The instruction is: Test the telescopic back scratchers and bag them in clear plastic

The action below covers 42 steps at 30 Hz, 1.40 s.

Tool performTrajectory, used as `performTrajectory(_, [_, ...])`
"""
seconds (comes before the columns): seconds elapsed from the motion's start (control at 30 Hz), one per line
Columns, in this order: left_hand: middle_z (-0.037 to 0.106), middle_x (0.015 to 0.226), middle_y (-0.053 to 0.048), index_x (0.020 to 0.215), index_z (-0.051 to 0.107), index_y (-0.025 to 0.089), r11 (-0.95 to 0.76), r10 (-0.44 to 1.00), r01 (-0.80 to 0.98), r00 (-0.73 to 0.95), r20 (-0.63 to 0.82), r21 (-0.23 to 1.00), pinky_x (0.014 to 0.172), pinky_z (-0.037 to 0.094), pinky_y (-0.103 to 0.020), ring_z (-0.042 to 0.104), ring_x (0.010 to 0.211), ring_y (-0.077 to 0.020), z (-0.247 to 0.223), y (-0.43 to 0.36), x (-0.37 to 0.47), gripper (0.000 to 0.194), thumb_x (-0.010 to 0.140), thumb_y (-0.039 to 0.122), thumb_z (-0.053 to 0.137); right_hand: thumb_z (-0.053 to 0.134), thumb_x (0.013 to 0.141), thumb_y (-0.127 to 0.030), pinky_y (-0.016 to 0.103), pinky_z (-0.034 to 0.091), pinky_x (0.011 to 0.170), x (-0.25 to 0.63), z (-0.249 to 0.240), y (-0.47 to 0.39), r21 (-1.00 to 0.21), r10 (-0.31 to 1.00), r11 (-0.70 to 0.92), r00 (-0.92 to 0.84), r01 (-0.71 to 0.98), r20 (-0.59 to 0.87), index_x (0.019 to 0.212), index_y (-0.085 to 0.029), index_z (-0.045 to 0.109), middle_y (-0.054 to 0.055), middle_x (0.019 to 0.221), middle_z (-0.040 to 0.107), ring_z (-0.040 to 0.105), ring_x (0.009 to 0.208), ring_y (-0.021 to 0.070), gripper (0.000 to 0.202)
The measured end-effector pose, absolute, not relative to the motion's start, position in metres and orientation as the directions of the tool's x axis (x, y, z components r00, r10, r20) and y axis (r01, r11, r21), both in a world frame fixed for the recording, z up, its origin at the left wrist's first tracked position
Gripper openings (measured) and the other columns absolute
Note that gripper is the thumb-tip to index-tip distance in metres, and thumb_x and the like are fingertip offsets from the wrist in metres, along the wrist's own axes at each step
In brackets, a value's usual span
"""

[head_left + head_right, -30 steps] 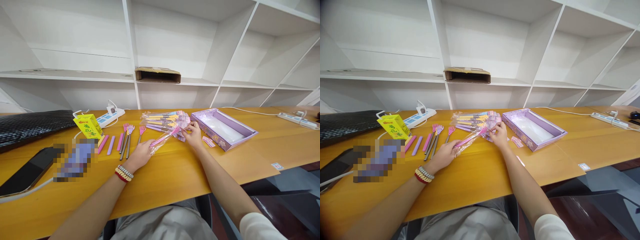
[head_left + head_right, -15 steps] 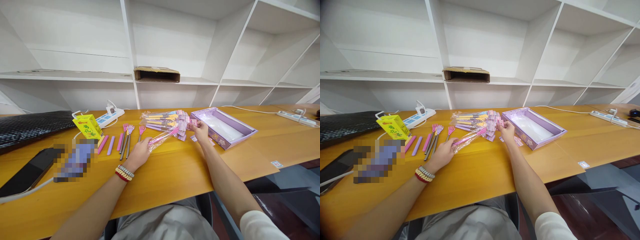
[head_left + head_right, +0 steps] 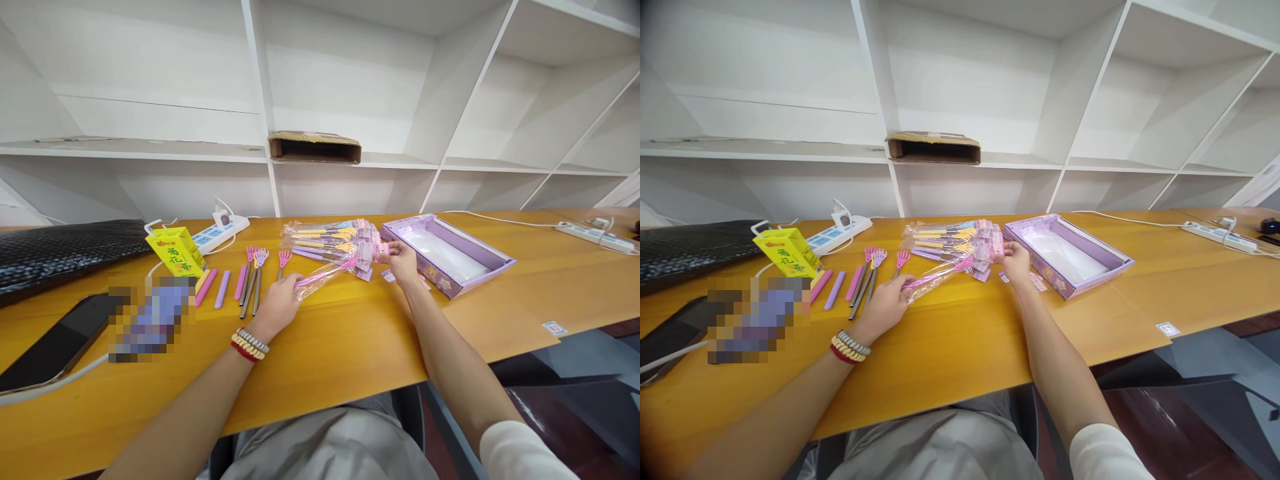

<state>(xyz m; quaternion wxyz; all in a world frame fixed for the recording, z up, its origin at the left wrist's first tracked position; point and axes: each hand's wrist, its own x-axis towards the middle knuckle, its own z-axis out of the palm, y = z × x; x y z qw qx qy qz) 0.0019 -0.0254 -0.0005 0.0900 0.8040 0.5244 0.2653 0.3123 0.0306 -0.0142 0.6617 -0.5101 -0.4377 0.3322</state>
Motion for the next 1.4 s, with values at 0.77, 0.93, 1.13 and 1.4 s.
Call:
performTrajectory(0.77, [0.066,0.101,-0.006,0.105,0.056,0.018,-0.393,0.91,0.812,0.276,0.309,0.432,0.082,0.045,-0.029,0.061,0.093,-0.0195,0.002,-0.027,0.003,0.031,0.079,0.012,0.04,0.05,0.077,-0.037,0.025,0.04,0.056,0.306,-0.01,0.02,-0.78,0.8,0.313,0.293,0.541,0.524,0.073,-0.017,0.058,-0.001,0.061,0.057,0.049,0.057,0.0129,0.022])
performTrajectory(0.93, [0.066,0.101,-0.007,0.103,0.057,0.017,-0.398,0.906,0.81,0.274,0.322,0.431,0.082,0.046,-0.029,0.061,0.094,-0.0196,0.003,-0.027,0.003,0.029,0.079,0.013,0.04,0.044,0.079,-0.034,0.025,0.037,0.051,0.308,-0.011,0.022,-0.789,0.831,0.298,0.261,0.538,0.492,0.073,-0.017,0.059,0.0,0.058,0.056,0.046,0.051,0.013,0.023])
performTrajectory(1.13, [0.066,0.101,-0.007,0.103,0.057,0.017,-0.401,0.905,0.81,0.28,0.319,0.429,0.081,0.046,-0.029,0.061,0.094,-0.0198,0.004,-0.027,0.003,0.03,0.079,0.012,0.04,0.051,0.076,-0.033,0.029,0.044,0.063,0.313,-0.013,0.024,-0.685,0.797,0.291,0.228,0.668,0.56,0.074,-0.017,0.065,0.003,0.066,0.065,0.056,0.06,0.0165,0.021])
performTrajectory(1.4, [0.066,0.102,-0.006,0.102,0.057,0.019,-0.433,0.893,0.787,0.309,0.326,0.44,0.083,0.046,-0.03,0.06,0.096,-0.0196,0.006,-0.03,0.005,0.029,0.08,0.012,0.04,0.056,0.071,-0.029,0.033,0.047,0.07,0.315,-0.017,0.029,-0.747,0.749,0.27,0.355,0.608,0.56,0.088,-0.017,0.067,0.007,0.079,0.069,0.061,0.069,0.0196,0.023])
